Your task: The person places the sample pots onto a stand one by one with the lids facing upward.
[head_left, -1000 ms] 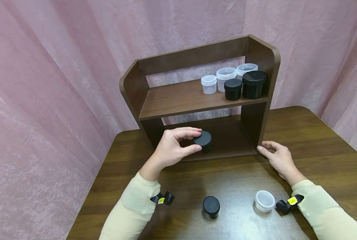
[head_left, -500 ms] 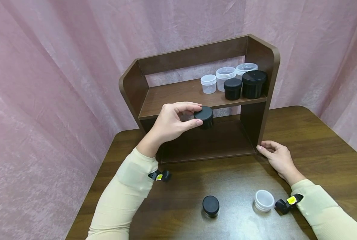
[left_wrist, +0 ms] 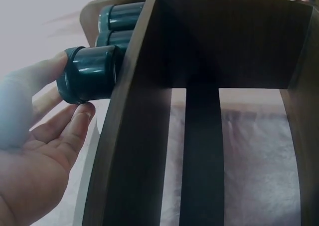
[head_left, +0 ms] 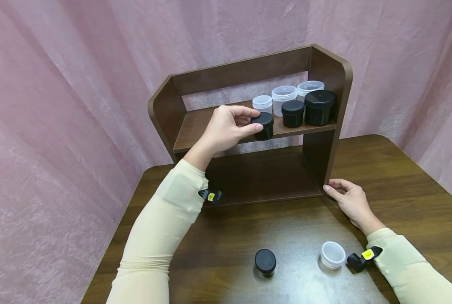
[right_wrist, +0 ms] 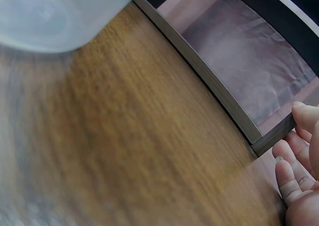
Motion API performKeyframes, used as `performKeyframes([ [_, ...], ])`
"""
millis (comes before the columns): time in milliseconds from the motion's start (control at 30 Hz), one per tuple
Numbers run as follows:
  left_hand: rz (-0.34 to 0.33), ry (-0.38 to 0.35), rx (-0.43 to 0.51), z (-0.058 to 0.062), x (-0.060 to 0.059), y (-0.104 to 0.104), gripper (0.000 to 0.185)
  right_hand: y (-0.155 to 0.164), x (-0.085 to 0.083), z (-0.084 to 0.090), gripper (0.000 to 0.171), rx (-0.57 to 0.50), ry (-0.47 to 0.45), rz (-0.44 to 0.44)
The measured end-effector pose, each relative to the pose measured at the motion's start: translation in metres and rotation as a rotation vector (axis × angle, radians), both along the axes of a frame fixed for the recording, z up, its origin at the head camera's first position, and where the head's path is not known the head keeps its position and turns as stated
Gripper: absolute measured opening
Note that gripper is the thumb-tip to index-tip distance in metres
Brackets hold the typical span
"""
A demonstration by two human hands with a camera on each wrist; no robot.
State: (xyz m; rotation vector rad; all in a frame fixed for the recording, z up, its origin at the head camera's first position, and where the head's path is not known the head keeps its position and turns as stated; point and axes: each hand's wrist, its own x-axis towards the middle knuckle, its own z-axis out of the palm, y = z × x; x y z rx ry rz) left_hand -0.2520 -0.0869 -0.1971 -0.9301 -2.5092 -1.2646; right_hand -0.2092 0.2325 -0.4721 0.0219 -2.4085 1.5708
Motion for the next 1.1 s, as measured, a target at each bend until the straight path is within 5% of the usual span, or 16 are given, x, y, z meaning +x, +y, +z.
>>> performKeyframes([
  [500,0.125,0.013,0.125,-0.010,-0.018,0.016,0.029,0.000,-0.001,-0.005,0.047,0.015,-0.009,0.004],
  [1100,0.141,0.086,0.180,-0.021,-0.019,0.025,0.029,-0.003,-0.001,-0.002,0.046,0.010,-0.004,0.009],
])
